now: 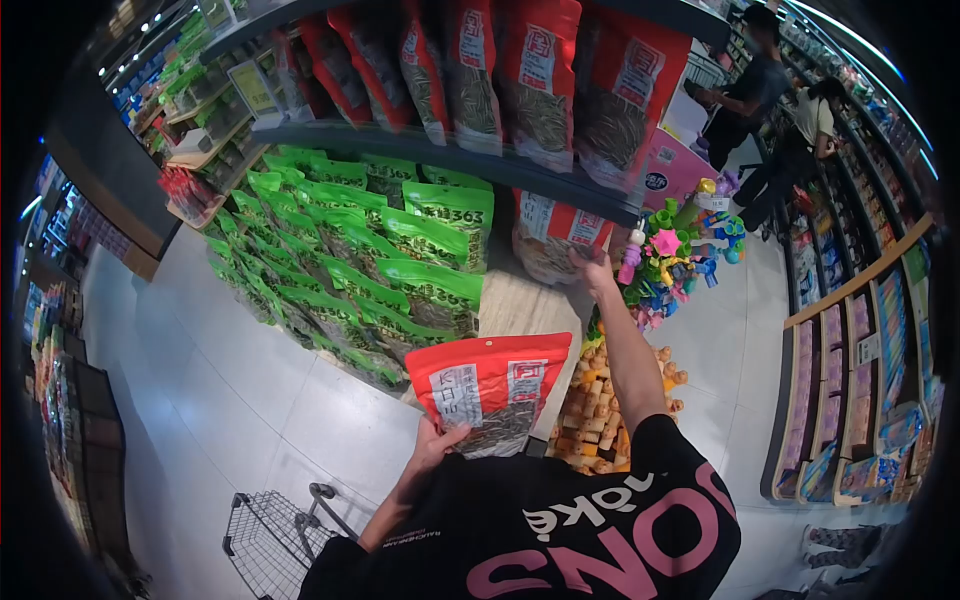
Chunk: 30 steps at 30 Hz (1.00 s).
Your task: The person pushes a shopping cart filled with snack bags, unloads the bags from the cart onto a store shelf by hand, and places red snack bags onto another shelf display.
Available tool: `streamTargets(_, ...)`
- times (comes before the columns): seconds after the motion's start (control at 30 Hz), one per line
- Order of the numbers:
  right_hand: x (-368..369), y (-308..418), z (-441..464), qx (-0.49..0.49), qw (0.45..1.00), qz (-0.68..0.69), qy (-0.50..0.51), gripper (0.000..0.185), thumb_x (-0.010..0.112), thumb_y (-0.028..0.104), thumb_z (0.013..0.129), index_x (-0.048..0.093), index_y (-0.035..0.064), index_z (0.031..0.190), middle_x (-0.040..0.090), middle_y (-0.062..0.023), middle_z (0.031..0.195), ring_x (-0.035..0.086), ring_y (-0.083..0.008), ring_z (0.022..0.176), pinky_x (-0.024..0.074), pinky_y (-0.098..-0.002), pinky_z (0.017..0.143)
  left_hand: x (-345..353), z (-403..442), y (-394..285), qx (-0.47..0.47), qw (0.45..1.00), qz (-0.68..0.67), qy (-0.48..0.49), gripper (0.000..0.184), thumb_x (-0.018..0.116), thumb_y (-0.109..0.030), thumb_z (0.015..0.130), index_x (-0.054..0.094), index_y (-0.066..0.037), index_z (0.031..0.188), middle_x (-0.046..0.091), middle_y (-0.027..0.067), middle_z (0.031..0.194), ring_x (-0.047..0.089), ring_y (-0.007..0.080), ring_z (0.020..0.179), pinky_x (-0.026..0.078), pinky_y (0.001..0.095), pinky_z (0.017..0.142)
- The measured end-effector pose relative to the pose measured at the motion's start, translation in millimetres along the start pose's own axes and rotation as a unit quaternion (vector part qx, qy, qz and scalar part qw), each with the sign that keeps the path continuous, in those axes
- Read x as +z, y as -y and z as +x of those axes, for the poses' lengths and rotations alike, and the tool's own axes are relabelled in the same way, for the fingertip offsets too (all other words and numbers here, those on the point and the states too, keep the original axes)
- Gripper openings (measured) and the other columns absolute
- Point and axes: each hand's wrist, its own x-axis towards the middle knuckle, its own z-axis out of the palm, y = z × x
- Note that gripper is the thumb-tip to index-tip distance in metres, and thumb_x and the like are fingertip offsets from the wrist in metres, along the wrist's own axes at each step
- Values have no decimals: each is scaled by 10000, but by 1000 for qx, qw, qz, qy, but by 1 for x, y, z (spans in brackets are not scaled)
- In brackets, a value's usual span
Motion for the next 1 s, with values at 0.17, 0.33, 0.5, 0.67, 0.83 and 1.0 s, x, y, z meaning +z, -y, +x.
streamTargets(0.17, -1, 5, -4, 21, 999, -37, -13, 339, 795, 64, 773, 635, 7, 1066, 678, -61, 1041, 618, -158, 951, 466, -305, 864, -3, 1, 7, -21, 999, 26, -12, 383, 725, -192, 795, 603, 7, 1099, 656, 19, 830, 539, 61, 560, 360, 187, 443)
streamTargets(0.33, 0, 22, -19, 13, 995, -99, 23, 460, 812, 74, 722, 620, -11, 1131, 663, -81, 1107, 606, -172, 1027, 459, -311, 893, 14, 5, -4, -34, 999, 19, -36, 389, 727, -199, 783, 612, 32, 1073, 668, 43, 834, 604, 91, 603, 426, 192, 429)
streamTargets(0.5, -15, 28, -25, 37, 980, -190, 41, 472, 749, 20, 705, 609, -6, 1155, 648, -94, 1121, 599, -200, 1002, 463, -323, 892, 13, 7, 6, -34, 997, 53, -36, 393, 720, -188, 782, 606, 34, 1084, 666, 51, 840, 602, 98, 595, 444, 203, 403)
streamTargets(0.67, -20, 39, -23, 67, 988, -125, 54, 327, 550, -71, 733, 641, 13, 1036, 636, -24, 951, 558, -136, 851, 451, -297, 739, 9, 9, 12, -44, 996, 62, -39, 414, 703, -202, 791, 565, 13, 1117, 644, 58, 849, 592, 120, 560, 472, 229, 383)
streamTargets(0.83, -32, 20, -6, 34, 978, -189, 86, 380, 480, -77, 793, 624, -27, 1141, 674, -82, 1008, 602, -193, 933, 485, -339, 794, 12, 7, 11, -43, 996, 61, -49, 368, 704, -193, 798, 605, 24, 1079, 661, 50, 821, 597, 108, 560, 447, 210, 384)
streamTargets(1.0, -43, 6, 20, 9, 969, -240, -61, 435, 504, -61, 765, 613, -15, 1184, 680, -122, 1048, 613, -236, 988, 470, -334, 890, 13, 8, 10, -47, 996, 53, -56, 347, 710, -184, 801, 622, 26, 1062, 670, 44, 823, 601, 95, 571, 428, 193, 394)
